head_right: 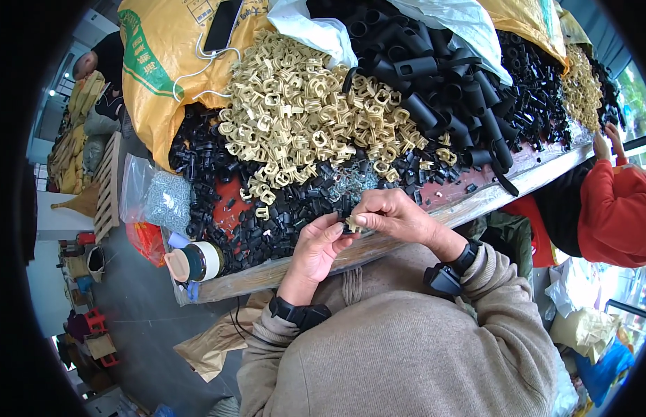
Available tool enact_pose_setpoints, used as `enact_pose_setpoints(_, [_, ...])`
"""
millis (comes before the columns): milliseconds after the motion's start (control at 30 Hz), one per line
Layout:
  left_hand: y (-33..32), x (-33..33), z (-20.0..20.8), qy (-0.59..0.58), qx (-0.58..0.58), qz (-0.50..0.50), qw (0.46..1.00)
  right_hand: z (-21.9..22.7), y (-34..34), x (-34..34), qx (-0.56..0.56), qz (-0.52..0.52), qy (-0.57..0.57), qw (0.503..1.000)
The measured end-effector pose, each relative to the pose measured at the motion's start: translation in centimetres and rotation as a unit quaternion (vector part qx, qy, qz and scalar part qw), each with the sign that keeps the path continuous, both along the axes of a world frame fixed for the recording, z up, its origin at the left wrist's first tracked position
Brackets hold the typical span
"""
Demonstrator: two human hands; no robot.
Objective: The person assembles components by hand, picking up black plastic parts and tan clips from the table. They fit the tan clips into the black parts one at a time, repeating the process for each set.
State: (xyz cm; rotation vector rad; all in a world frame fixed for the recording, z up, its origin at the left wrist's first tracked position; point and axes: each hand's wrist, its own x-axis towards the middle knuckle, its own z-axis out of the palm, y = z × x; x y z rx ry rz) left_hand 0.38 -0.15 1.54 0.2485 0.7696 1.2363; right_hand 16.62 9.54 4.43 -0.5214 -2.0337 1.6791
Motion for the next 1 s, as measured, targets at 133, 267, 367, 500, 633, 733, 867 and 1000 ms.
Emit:
enact_pose_setpoints(133, [-0.2,0.1,0.0,0.001,-0.007,-0.008,1.000,0.1,-0.4,-0.4,-0.007,-0.027,0.001,1.000])
enact_pose_setpoints(267, [-0.2,0.2,0.0,0.004,-0.013,-0.009,1.000,0.2,-0.4,-0.6,0.003,0.000,-0.041,0.999])
enact_pose_setpoints(367, [-0.2,0.2,-0.3,0.003,-0.016,-0.003,1.000,-0.2,-1.2,-0.8,-0.061,-0.074,-0.027,0.995])
enact_pose_setpoints(500, [-0.2,0.1,-0.6,-0.002,-0.017,0.000,1.000,0.1,-2.0,-0.9,-0.018,-0.140,-0.092,0.986])
enact_pose_setpoints(633, [0.0,0.3,-0.4,0.006,-0.010,-0.024,1.000,-0.5,-1.7,-0.5,-0.021,-0.128,-0.049,0.990])
enact_pose_setpoints(733, [-0.1,0.0,-0.2,0.032,-0.003,-0.024,0.999,-0.9,-0.9,2.0,0.115,-0.179,-0.114,0.970])
enact_pose_setpoints(867, [0.1,-0.2,-0.6,0.019,-0.014,-0.006,1.000,-1.9,0.0,6.5,0.281,-0.244,-0.318,0.872])
enact_pose_setpoints(1000, [0.5,0.2,-0.3,0.026,-0.017,-0.005,1.000,-3.3,-0.1,6.7,0.372,-0.233,-0.353,0.826])
